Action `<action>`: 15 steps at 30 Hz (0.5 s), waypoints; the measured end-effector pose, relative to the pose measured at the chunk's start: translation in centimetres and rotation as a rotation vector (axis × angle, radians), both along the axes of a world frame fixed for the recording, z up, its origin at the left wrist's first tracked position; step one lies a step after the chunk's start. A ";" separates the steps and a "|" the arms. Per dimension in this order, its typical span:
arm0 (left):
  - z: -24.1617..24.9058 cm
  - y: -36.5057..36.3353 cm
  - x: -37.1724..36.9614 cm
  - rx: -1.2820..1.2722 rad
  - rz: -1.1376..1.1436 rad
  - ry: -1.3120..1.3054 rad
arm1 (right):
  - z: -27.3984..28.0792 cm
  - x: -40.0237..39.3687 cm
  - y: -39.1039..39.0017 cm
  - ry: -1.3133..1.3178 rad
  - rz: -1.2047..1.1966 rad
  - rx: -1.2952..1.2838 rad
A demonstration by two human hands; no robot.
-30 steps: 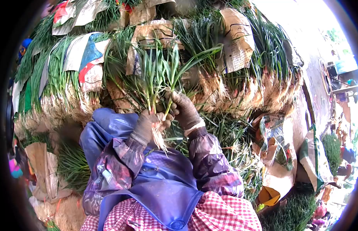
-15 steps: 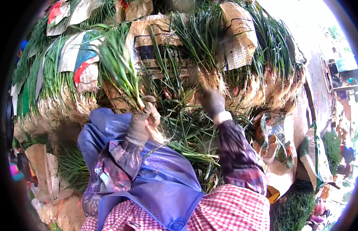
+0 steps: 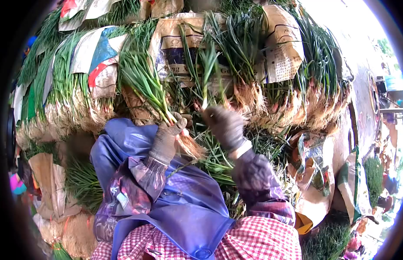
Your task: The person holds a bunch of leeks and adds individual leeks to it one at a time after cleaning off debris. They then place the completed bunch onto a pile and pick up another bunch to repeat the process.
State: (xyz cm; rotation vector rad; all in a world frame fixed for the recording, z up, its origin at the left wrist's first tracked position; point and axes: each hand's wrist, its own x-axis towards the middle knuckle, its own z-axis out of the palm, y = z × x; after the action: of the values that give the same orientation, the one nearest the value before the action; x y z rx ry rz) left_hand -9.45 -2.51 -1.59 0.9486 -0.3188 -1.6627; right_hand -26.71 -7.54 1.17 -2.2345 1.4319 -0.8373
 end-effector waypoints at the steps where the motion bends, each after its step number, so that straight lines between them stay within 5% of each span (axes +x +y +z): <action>1: -0.1 -0.4 0.1 0.024 -0.051 -0.071 | 0.2 0.6 1.1 0.001 0.088 0.000; 4: -0.7 0.1 0.5 0.071 -0.142 -0.168 | 0.5 2.0 3.8 0.149 0.285 -0.135; 7: -0.3 0.5 -0.1 0.032 0.045 -0.067 | -1.7 0.4 3.1 0.284 0.136 0.184; 9: 0.2 0.7 0.4 -0.008 -0.023 0.063 | -2.2 -1.1 0.6 0.651 0.008 0.368; 13: 1.2 0.9 0.4 0.042 -0.093 -0.015 | 0.8 0.8 -0.5 -0.653 0.010 0.753; 15: 1.1 0.5 0.2 -0.072 -0.099 -0.105 | 1.0 2.7 -0.4 -0.797 0.180 0.874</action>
State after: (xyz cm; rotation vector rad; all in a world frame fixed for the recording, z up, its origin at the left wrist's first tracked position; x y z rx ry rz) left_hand -9.23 -1.97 -0.47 0.9806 -0.5001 -1.6823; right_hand -24.04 -7.97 2.20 -1.1447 0.9092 -0.7105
